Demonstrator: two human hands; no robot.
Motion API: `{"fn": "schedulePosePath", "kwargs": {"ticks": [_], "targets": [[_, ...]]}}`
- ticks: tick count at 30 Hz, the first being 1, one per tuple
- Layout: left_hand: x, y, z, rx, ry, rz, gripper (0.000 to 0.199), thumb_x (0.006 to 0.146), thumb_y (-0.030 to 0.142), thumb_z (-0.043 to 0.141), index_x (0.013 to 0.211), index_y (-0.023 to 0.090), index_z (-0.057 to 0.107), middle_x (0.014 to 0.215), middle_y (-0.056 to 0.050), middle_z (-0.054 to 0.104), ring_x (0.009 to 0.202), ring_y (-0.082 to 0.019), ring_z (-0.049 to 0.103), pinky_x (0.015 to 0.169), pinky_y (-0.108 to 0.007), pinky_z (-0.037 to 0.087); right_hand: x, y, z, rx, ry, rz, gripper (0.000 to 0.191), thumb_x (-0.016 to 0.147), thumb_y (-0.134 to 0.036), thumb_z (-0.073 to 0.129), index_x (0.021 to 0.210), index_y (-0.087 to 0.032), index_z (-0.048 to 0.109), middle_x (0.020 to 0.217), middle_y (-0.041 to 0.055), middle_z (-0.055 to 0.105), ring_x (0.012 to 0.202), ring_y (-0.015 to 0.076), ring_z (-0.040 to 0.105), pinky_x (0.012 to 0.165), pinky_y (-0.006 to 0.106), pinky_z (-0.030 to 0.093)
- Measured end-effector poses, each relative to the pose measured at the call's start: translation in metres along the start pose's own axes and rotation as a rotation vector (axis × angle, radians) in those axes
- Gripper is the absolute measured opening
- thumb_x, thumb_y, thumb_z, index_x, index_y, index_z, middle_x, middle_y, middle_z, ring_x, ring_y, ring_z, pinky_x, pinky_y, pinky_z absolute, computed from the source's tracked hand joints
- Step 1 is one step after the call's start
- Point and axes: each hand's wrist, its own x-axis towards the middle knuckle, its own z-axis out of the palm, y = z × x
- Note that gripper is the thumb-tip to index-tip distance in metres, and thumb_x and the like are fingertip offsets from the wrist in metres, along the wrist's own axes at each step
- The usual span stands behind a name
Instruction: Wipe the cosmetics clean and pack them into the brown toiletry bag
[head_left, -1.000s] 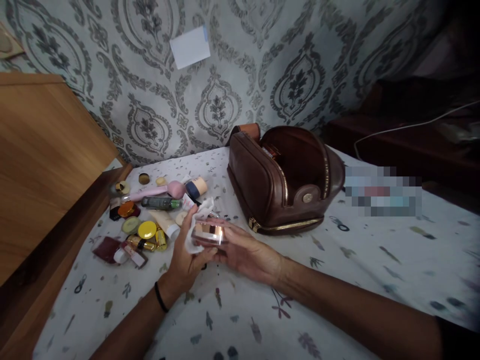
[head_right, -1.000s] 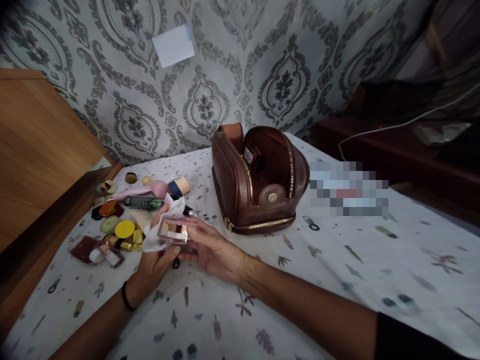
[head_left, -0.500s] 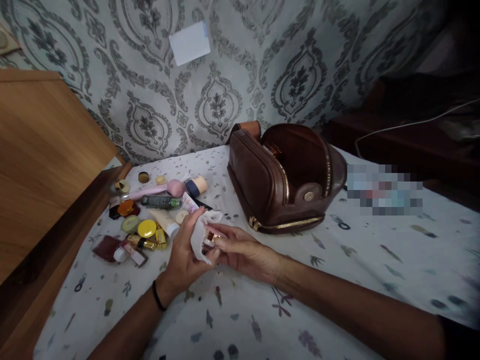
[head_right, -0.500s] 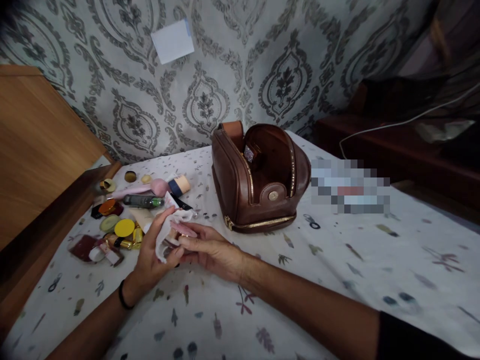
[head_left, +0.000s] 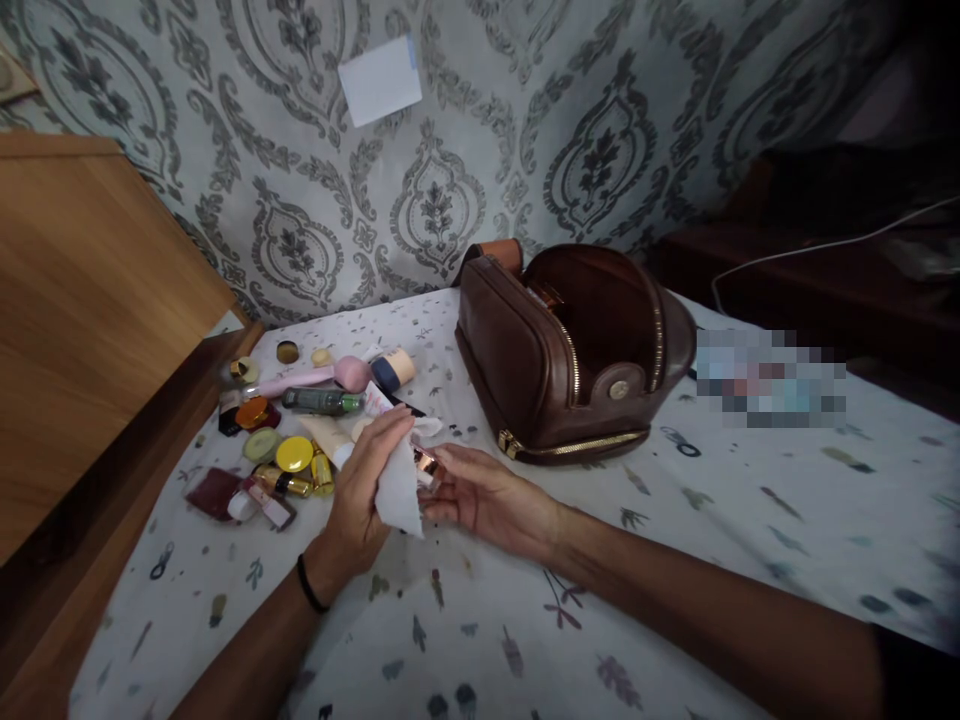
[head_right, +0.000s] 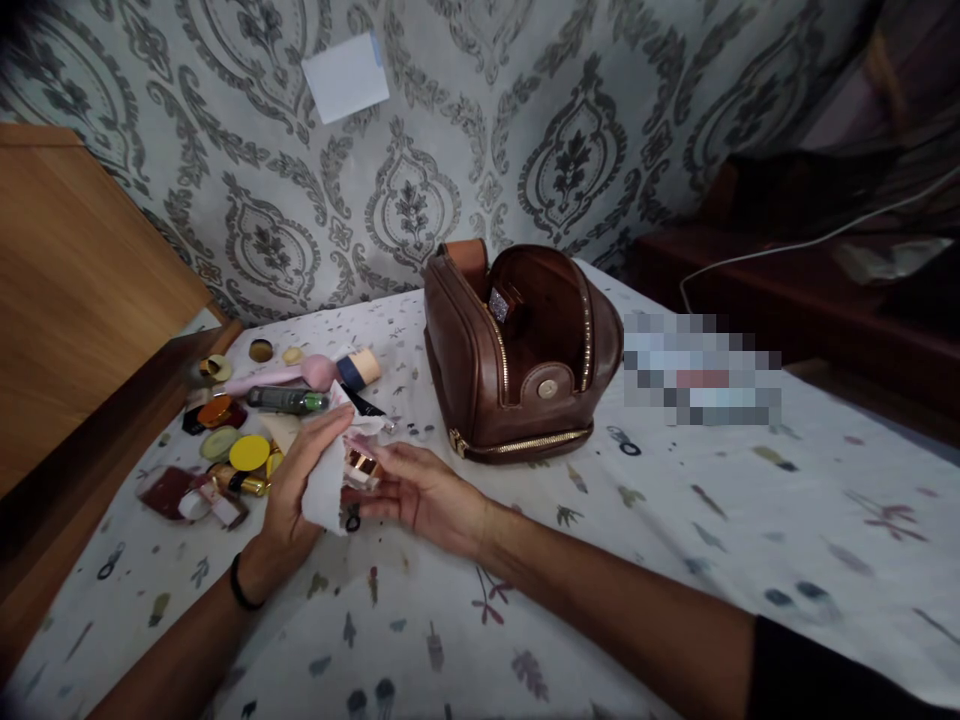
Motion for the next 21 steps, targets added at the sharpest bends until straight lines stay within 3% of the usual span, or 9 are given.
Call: {"fn": "schedulePosePath", "kwargs": {"ticks": [5,11,15,21], "targets": [[0.0012,0.0039,-0.0032,-0.008,0.011,0.043,0.047,0.097,0.043,0.056,0.139,0.023,0.054,0.137,-0.014,0.06,0.13,-0.029,0.056,0.111,-0.048,0.044,-0.0002,-0.0003,0.0007,-0.02,-0.005,0.012,0.035,0.074,-0.037,0.087,0.1,-0.018,0.073,0.087,0.0021,0.077,0.076,0.0141,0.075,0.059,0.017,0.051],[-0.0004,0.0046,-0.0012,0.067,-0.042,0.052,0.063,0.094,0.049,0.058,0.148,0.022,0.042,0.142,-0.017,0.054,0.135,-0.031,0.05,0.113,-0.049,0.043,-0.0006,0.0017,0.0028,-0.038,0.016,0.025,0.048,0.072,-0.039,0.088,0.113,-0.022,0.07,0.081,-0.0015,0.076,0.067,0.0106,0.072,0.063,0.02,0.054],[-0.0015,0.0036,0.0027,0.154,-0.06,0.023,0.076,0.088,0.044,0.068,0.152,0.021,0.034,0.141,-0.018,0.052,0.134,-0.032,0.05,0.111,-0.05,0.043,-0.0011,0.0038,0.0025,-0.048,0.016,0.019,0.042,0.073,-0.036,0.087,0.107,-0.02,0.069,0.075,-0.0044,0.072,0.064,0.0075,0.067,0.066,0.021,0.054],[-0.0025,-0.001,0.0025,0.104,-0.068,0.005,0.071,0.088,0.037,0.07,0.15,0.023,0.038,0.141,-0.015,0.055,0.131,-0.03,0.053,0.109,-0.045,0.046,-0.0013,0.0035,0.0005,-0.102,-0.031,0.034,0.038,0.079,-0.049,0.08,0.09,-0.018,0.061,0.072,-0.0028,0.069,0.067,0.0118,0.068,0.066,0.026,0.055]]}}
